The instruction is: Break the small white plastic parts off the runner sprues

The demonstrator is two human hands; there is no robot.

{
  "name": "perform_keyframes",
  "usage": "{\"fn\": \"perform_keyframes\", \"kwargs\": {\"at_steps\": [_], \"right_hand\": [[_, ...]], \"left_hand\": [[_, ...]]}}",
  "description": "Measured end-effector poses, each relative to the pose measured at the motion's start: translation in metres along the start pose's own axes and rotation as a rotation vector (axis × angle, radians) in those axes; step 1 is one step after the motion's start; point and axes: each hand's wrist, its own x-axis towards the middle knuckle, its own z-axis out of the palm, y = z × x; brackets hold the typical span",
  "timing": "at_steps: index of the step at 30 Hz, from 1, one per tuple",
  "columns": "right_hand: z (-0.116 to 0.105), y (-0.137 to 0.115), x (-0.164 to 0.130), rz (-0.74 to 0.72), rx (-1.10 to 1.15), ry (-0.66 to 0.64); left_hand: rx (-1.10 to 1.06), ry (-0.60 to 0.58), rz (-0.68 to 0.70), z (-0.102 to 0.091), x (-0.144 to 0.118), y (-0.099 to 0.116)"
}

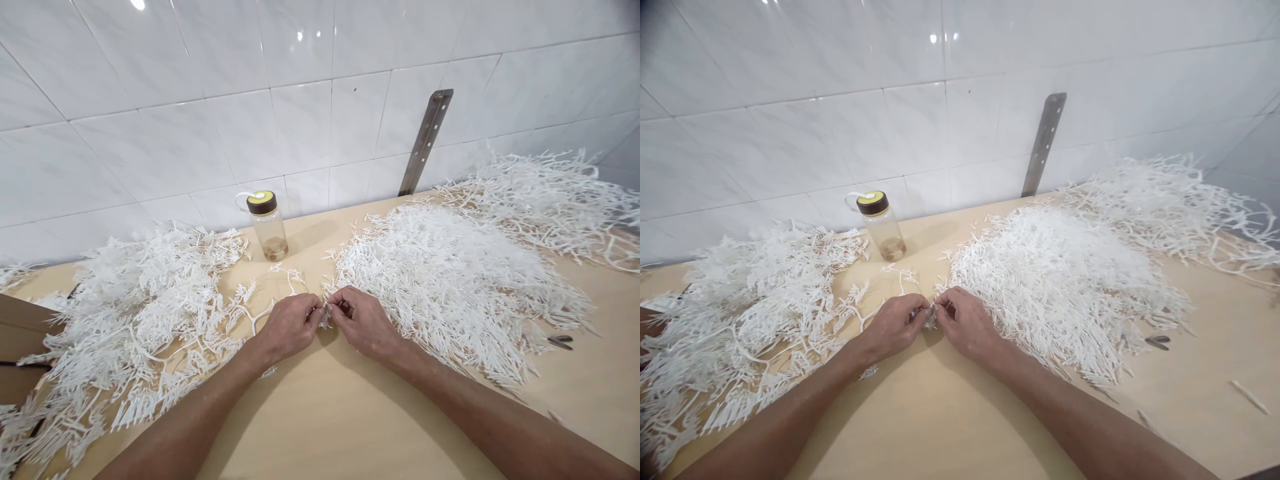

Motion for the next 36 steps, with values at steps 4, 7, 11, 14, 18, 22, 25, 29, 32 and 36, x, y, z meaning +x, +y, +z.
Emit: {"fn": "perform_keyframes", "kwargs": {"at_steps": [4,7,11,14,18,22,25,29,32,36], "right_hand": [[0.001,0.000,0.000,0.028,-0.053,-0.011],[0.002,0.000,0.001,0.039,-0.100,-0.022],[0.005,-0.001,0.003,0.067,-0.142,-0.011],[0.008,0.000,0.004,0.042,-0.160,0.009],[0.008,0.003,0.005,0.021,-0.197,0.116],[0.003,0.004,0.003,0.159,-0.051,0.114],[0.001,0.003,-0.001,0.279,0.135,0.050],[0.000,-0.001,-0.002,0.153,0.136,0.064],[0.000,-0.004,-0.001,0.062,0.093,0.068],[0.003,-0.003,0.001,0.071,0.051,0.049]], "left_hand": [[-0.037,-0.040,0.000,-0.002,0.000,0.002],[-0.054,-0.052,0.004,-0.004,0.001,0.003],[-0.041,-0.049,-0.011,-0.006,0.005,0.003],[-0.050,-0.042,-0.019,-0.006,0.005,0.002],[-0.137,-0.039,-0.013,-0.008,0.002,0.002],[-0.219,0.000,-0.067,-0.008,0.001,0.002],[-0.212,0.056,-0.102,-0.007,0.003,0.000],[-0.164,0.072,-0.091,-0.005,0.004,-0.003],[-0.143,0.071,-0.084,-0.002,0.004,-0.005],[-0.137,0.083,-0.082,0.003,0.003,-0.005]]}}
